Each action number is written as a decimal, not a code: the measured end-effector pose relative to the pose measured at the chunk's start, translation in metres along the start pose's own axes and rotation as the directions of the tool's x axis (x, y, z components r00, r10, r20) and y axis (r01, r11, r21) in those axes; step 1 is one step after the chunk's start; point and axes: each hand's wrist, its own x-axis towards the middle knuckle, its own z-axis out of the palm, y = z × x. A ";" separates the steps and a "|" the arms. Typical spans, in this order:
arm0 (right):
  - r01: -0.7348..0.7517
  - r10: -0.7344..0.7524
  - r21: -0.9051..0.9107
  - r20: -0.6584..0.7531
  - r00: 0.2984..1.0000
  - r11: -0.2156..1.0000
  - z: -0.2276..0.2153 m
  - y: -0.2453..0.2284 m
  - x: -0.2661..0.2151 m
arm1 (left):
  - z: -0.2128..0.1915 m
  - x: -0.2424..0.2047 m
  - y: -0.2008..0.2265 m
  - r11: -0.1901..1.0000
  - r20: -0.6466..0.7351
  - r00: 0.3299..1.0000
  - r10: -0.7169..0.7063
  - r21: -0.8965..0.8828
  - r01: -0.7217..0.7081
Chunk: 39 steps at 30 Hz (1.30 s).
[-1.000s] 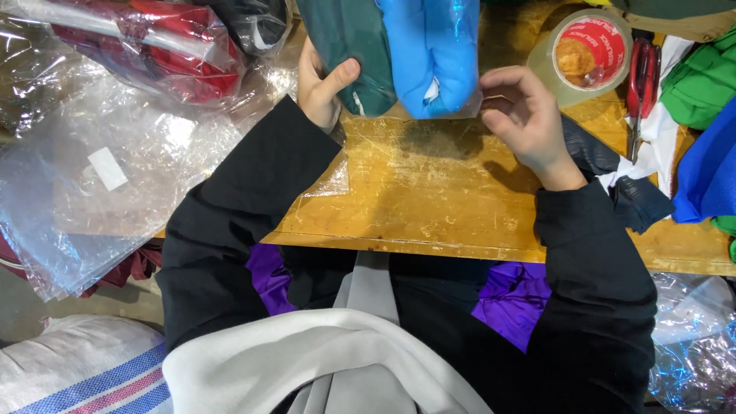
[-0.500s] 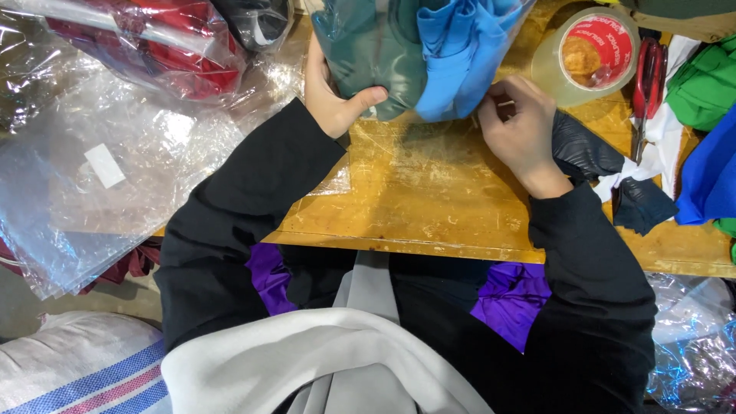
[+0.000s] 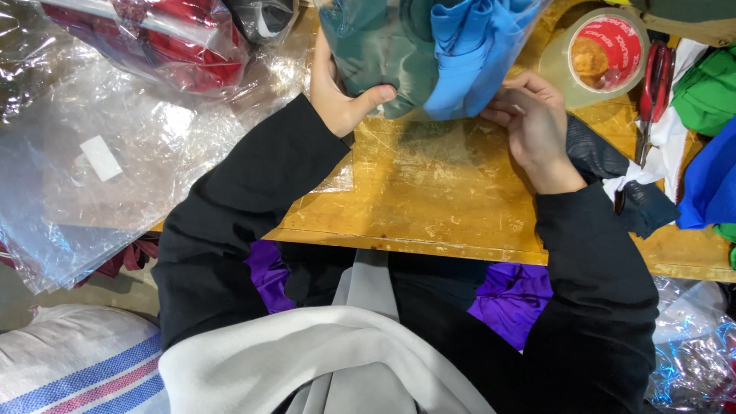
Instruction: The person is placing folded fabric into a plastic bag and sealing it with adhesive tape and scissors.
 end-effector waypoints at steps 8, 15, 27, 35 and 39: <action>0.499 -0.234 -0.522 0.493 0.838 0.692 0.001 -0.037 -0.009 | 0.002 0.003 0.006 0.999 0.025 1.000 -0.012 -0.049 0.014; 0.462 -0.270 -0.547 0.397 0.877 0.698 -0.001 -0.023 -0.004 | 0.002 0.003 0.003 0.996 0.031 0.999 -0.014 -0.085 0.017; 0.125 -0.115 -0.367 0.049 0.992 0.922 0.016 -0.019 -0.002 | 0.005 0.000 0.002 0.999 0.037 0.999 0.008 -0.050 -0.006; -0.007 -0.011 -0.273 -0.067 0.998 0.962 0.018 -0.017 0.005 | 0.008 -0.003 0.002 0.999 0.009 0.999 0.031 -0.008 -0.031; -0.016 0.007 -0.094 -0.086 0.996 0.995 -0.003 0.000 0.022 | 0.009 -0.003 0.007 0.999 0.001 1.000 -0.017 -0.030 0.017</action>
